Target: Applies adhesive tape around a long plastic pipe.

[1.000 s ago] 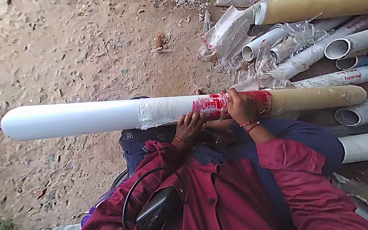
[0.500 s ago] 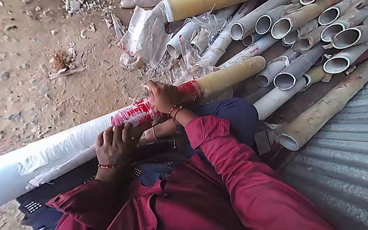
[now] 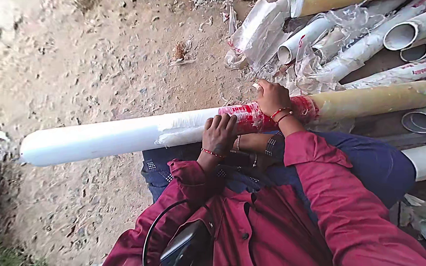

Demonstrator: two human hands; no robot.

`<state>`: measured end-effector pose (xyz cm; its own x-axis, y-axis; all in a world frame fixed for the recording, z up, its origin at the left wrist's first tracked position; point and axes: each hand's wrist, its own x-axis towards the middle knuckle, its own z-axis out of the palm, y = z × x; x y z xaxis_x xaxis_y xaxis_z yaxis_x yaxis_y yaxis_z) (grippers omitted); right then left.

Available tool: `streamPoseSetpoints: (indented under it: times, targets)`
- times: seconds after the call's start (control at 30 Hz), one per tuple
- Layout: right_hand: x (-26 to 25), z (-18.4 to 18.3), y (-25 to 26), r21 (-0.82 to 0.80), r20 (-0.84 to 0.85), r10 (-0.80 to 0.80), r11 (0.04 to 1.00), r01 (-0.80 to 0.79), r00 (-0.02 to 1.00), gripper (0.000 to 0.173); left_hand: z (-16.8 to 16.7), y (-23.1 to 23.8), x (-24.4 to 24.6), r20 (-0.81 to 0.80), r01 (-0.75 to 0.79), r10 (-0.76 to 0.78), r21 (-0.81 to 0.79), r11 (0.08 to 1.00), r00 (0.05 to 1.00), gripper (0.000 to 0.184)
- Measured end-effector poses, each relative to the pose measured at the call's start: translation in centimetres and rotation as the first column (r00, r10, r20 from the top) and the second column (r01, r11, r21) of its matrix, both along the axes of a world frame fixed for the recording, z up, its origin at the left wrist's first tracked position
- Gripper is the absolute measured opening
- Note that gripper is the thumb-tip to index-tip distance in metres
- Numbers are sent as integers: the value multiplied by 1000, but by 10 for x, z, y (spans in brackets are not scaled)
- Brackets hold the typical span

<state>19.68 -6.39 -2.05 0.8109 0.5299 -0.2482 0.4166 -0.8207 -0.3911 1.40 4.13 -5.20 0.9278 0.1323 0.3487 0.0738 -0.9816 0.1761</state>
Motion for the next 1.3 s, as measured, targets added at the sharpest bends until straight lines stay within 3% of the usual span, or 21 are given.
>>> streamPoseSetpoints:
  times: [0.13,0.27,0.4,0.5,0.6,0.67,0.8,0.97,1.1,1.3]
  targets:
    - [-1,-3,0,24,30,-12,1000,11,999,35,-12,0,-6,120,-11,4,61,998,993,46]
    - [-4,-12,-7,177,178,-25,984,-7,984,33,-16,7,-27,231,-19,-2,88,996,973,28]
    - [-10,-26,-11,298,348,-64,953,-46,935,34,-5,30,-56,140,-142,127,101,985,982,47]
    - [-16,-26,-14,312,421,-94,949,-47,902,37,-21,39,-67,296,-104,57,147,984,954,26]
    - [-24,-28,-15,335,495,-102,939,-80,863,34,-38,35,-67,454,-98,19,152,984,891,19]
    - [-40,-19,-10,373,492,-36,911,-173,870,32,-42,35,-66,494,-108,11,167,980,869,21]
    - [-81,-2,8,382,417,277,811,-443,866,28,-43,33,-68,520,-123,1,201,972,854,24]
    - [-93,17,40,260,477,564,642,-721,674,21,-42,30,-69,529,-177,15,257,950,848,27]
    - [-92,31,58,98,461,700,571,-815,546,14,-42,29,-69,544,-187,14,265,946,839,23]
    - [-92,35,70,65,391,779,508,-859,490,13,-41,28,-69,542,-183,19,251,950,840,21]
